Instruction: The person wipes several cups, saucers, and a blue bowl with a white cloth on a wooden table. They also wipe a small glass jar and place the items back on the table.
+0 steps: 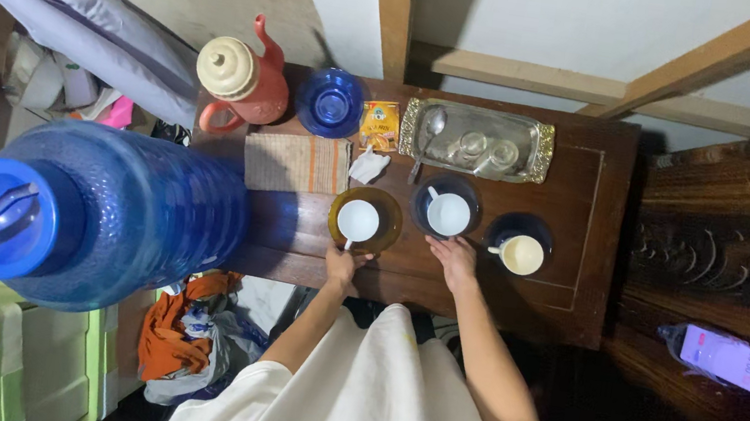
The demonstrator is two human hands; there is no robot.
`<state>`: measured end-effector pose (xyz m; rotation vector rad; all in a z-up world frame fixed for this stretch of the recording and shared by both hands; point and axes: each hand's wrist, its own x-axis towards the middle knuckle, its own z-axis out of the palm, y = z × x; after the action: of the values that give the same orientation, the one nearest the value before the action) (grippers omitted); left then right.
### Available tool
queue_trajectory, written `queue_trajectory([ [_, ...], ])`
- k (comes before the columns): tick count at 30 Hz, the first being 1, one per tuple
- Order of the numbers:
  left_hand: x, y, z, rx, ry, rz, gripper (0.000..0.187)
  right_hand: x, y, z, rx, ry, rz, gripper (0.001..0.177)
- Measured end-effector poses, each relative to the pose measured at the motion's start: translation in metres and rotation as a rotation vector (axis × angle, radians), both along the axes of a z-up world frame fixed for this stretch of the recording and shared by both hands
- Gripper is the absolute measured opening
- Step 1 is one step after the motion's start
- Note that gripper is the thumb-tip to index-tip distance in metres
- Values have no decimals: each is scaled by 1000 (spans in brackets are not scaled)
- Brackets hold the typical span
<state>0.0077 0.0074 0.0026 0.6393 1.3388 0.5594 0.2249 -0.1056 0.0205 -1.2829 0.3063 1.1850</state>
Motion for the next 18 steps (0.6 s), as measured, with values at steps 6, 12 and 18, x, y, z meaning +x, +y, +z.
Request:
queue_trajectory([
  [6,0,5,-2,4,-6,-50,41,6,14,3,-27,-36,25,23],
  [12,10,18,-4,-13,21,-98,35,11,24,1,-46,-31,41,24],
  [18,19,27,-6,37,0,-115,42,7,5,-4,-40,25,20,41],
])
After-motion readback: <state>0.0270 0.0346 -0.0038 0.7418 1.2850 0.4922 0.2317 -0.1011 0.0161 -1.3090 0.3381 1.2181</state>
